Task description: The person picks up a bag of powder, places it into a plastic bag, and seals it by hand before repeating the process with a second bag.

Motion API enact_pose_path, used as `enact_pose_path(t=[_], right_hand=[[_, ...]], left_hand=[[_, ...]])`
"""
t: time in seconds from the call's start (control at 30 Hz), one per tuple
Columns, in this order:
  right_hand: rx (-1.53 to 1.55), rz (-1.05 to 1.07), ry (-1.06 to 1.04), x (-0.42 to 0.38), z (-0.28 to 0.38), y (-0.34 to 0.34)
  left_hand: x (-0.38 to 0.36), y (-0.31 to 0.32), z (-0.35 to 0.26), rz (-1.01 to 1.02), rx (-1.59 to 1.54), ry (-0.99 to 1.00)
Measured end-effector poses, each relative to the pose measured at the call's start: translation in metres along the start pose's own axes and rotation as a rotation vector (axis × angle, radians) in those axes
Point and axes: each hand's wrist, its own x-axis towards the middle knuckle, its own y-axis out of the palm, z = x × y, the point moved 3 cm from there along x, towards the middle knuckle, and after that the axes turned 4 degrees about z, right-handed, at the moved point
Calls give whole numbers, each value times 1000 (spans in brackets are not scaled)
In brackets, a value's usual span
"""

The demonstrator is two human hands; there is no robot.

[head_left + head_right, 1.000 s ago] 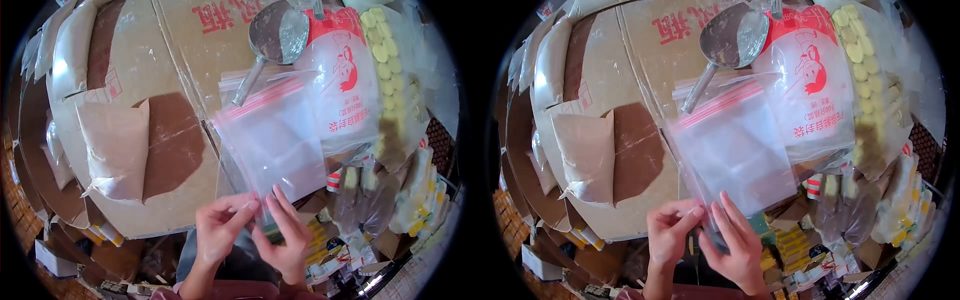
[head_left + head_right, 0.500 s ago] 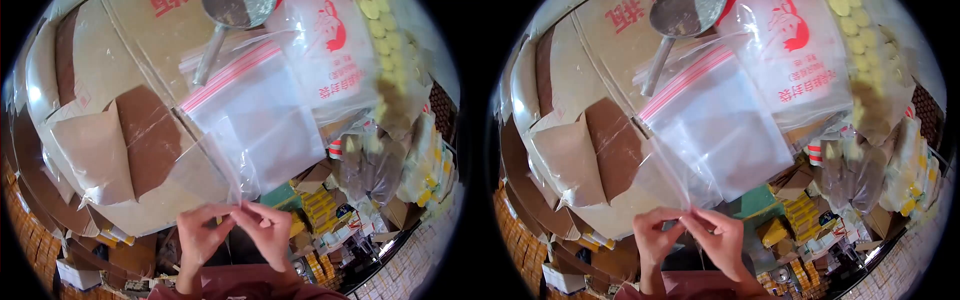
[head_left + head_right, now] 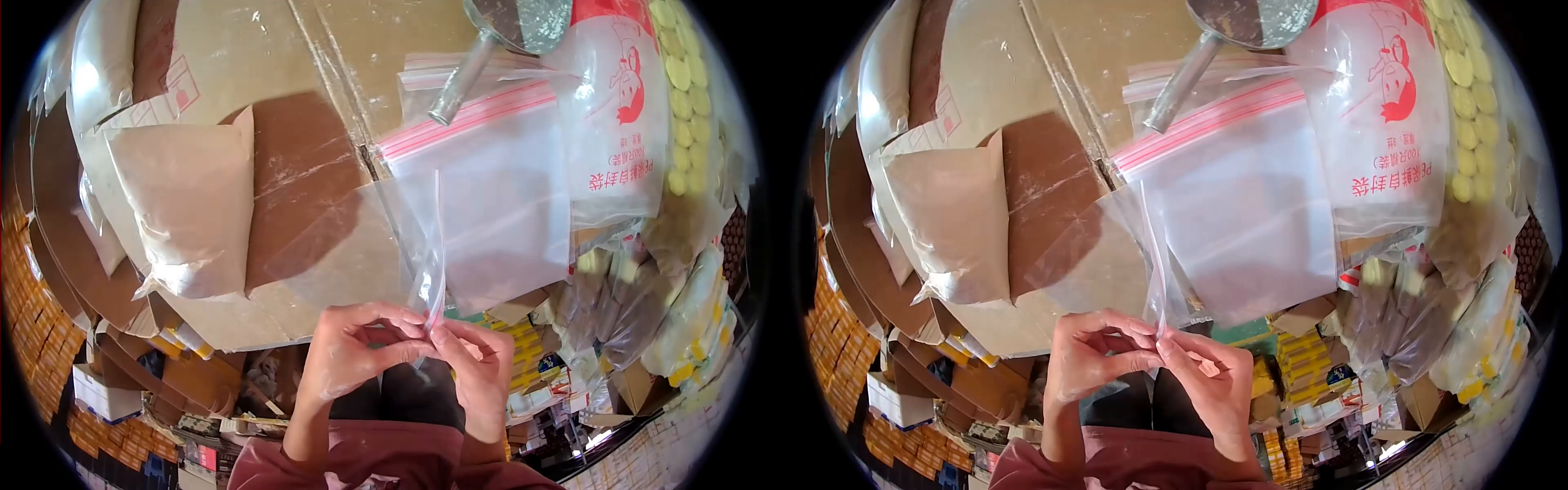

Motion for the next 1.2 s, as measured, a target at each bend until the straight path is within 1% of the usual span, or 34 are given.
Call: enact_pose_path(t=[0.17, 0.23, 0.27, 0.33, 0.4, 0.43, 0.5, 0.53, 0.63, 0.67, 0.73, 0.83, 0.87, 0.97, 1.03, 1.07, 1.1, 1.13, 1.17, 1.2], right_hand=[[-15, 33, 51, 2, 1, 5], [21, 28, 82, 2, 2, 9], [-22, 37, 40, 2, 0, 10], [-107, 56, -48, 4, -7, 9], [-266, 67, -101, 4, -10, 8], [-347, 74, -126, 4, -11, 9], [-315, 52, -182, 3, -12, 16], [-299, 43, -211, 2, -11, 20], [-495, -28, -138, -5, -9, 28], [-455, -12, -169, -5, -11, 32], [-374, 19, -227, -8, -16, 41], [-345, 41, -224, -8, -24, 47], [-421, 36, -218, -9, -25, 48], [-922, 21, -302, -23, -20, 66], [-1140, 112, -528, -33, -22, 83], [-1218, 145, -566, -39, -23, 89], [-1292, 164, -621, -45, -23, 96], [-1303, 195, -644, -53, -22, 102], [-1315, 211, -594, -59, -24, 102], [-1276, 272, -564, -67, -17, 112]], left_hand=[[-4, -6, 2, -2, -126, 69], [-6, -8, 2, -42, -44, 114], [-6, -9, 2, -62, -3, 136], [-6, -7, -4, -111, 211, 230], [-8, -6, -10, -148, 394, 315], [-9, -7, -9, -169, 430, 342], [-12, -7, -6, -212, 502, 391], [-14, -8, -5, -235, 501, 400], [-23, -13, 0, -228, 546, 401], [-26, -14, 2, -241, 592, 450], [-31, -22, 6, -222, 610, 442], [-42, -32, 10, -192, 588, 419], [-47, -34, 12, -185, 575, 408], [-60, -42, 13, -179, 561, 382], [-73, -46, 22, -188, 580, 392], [-83, -48, 22, -179, 617, 385], [-94, -48, 26, -153, 650, 431], [-107, -49, 24, -145, 616, 400], [-118, -52, 18, -135, 590, 382], [-130, -57, 7, -114, 510, 339]])
